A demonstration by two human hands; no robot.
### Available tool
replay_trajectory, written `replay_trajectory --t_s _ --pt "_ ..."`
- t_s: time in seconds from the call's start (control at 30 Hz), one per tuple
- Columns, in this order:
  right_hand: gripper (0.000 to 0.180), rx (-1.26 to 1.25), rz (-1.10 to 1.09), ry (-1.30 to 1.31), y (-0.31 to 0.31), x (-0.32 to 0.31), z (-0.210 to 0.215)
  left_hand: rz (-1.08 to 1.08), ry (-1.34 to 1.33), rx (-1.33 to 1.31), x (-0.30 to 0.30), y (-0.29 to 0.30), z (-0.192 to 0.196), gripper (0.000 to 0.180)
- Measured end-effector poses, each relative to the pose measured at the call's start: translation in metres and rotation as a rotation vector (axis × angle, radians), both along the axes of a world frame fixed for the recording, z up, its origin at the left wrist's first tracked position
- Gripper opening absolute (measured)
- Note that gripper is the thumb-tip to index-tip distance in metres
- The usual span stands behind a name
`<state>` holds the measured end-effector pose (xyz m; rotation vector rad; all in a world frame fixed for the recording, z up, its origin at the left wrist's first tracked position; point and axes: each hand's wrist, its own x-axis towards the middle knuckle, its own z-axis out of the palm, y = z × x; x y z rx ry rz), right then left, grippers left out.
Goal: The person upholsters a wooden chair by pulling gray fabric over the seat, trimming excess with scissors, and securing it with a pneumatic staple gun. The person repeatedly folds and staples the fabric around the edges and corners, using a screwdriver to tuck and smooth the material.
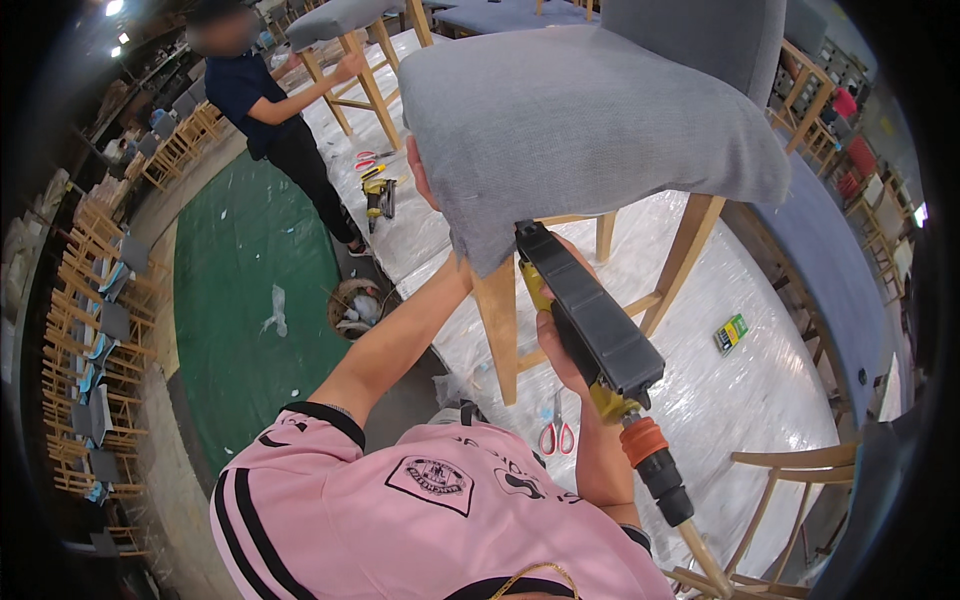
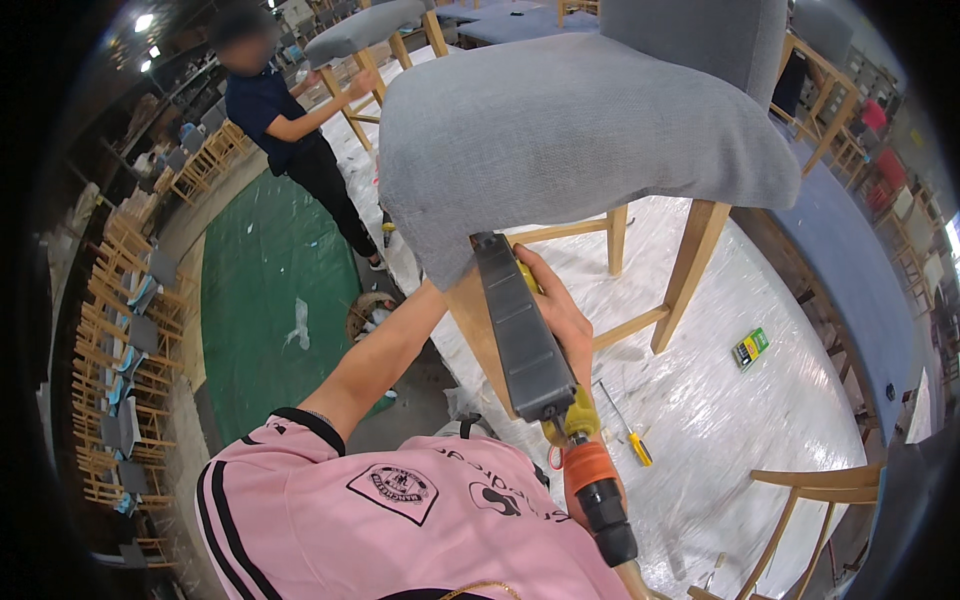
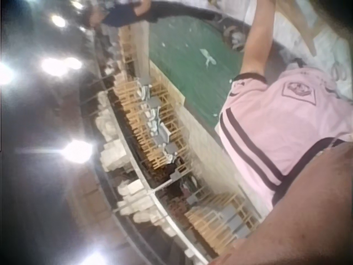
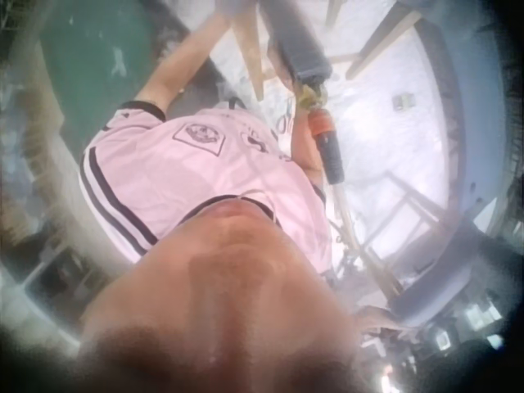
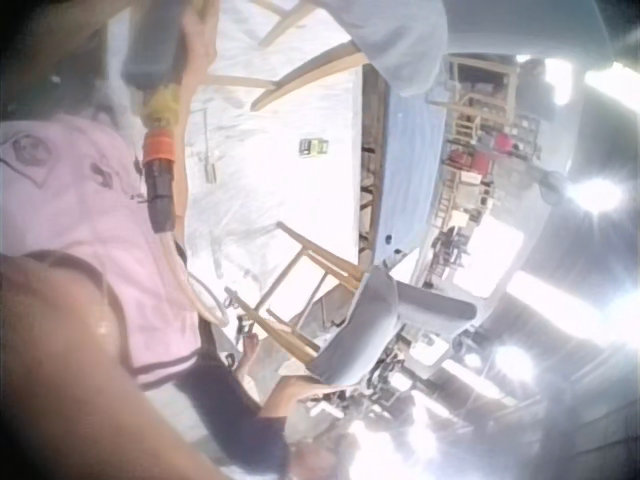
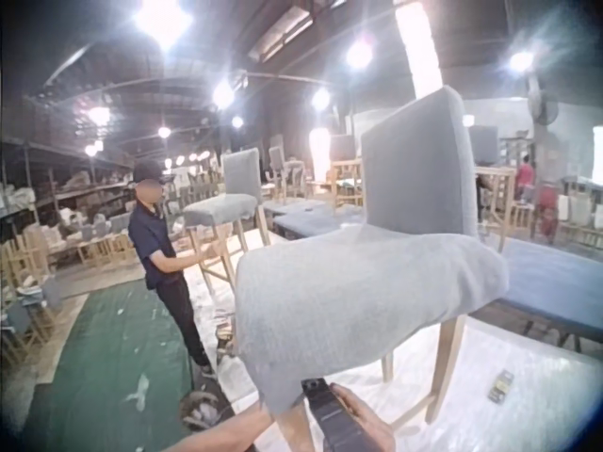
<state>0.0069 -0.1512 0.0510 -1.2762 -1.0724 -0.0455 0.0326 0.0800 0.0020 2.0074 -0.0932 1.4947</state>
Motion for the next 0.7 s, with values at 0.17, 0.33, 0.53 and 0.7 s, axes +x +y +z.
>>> replay_trajectory --t_s 0.17,0.33,0.53,0.7 --pt "0.035 -0.200 -0.039 0.161 -0.001 -0.002 0.015 0.038 -0.008 -0.033 0.000 0.012 0.007 0.084" --pt "0.048 -0.221 -0.325 0.153 -0.034 0.001 -0.034 0.004 -0.053 -0.091 0.002 0.015 0.028 0.083" --pt "0.058 -0.018 -0.653 0.674 -0.118 -0.046 -0.192 -0.372 -0.024 -0.721 -0.067 0.037 -0.031 0.071" --pt "0.056 0.195 -0.884 1.542 -0.229 -0.115 -0.337 -0.434 0.126 -0.723 -0.080 -0.056 0.006 0.058"
